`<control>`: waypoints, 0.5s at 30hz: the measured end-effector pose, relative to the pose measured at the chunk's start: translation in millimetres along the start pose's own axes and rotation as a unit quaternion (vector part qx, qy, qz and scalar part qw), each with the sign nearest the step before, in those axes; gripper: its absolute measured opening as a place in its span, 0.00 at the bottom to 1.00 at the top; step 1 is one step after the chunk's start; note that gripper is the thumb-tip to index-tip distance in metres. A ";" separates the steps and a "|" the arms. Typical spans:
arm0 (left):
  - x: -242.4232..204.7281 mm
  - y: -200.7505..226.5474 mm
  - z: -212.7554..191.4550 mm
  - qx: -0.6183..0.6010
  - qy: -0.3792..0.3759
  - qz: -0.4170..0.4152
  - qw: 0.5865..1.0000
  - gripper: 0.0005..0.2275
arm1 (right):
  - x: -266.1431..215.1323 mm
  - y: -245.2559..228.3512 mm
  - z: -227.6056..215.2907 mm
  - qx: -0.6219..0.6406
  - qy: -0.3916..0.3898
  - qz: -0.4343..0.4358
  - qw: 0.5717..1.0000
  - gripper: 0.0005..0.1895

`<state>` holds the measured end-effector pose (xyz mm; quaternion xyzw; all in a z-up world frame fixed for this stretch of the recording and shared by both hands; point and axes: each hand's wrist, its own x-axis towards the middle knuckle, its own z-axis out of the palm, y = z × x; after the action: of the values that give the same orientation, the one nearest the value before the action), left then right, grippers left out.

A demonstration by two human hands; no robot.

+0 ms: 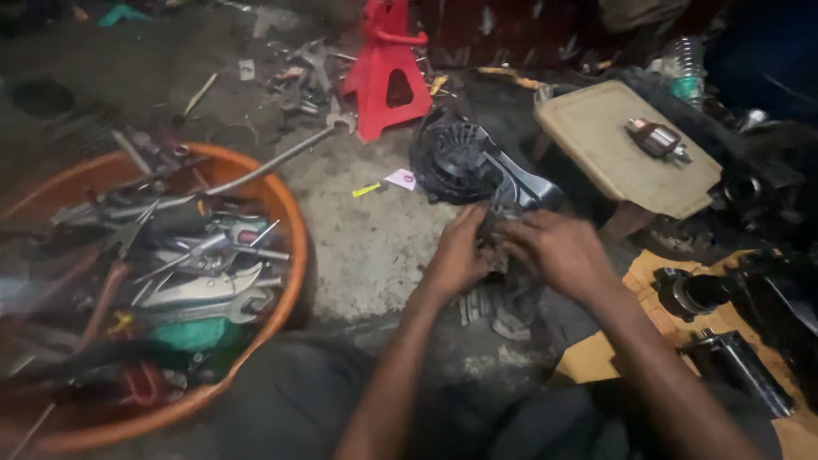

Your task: The person wipes a black plastic housing and a metal engine component with a cloth by hand before fitting the components together.

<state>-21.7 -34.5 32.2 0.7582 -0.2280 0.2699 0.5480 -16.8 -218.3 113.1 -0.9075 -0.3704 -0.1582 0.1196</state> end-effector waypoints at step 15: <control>-2.2 -18.3 -18.0 0.029 -0.024 -0.067 0.997 0.25 | -9.1 -50.8 89.2 0.148 0.180 0.132 0.963 0.15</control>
<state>-14.5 -11.9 22.4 0.7933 -0.1822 0.2209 0.5373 -41.3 -158.8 32.5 -0.8769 -0.2385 -0.2452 0.3376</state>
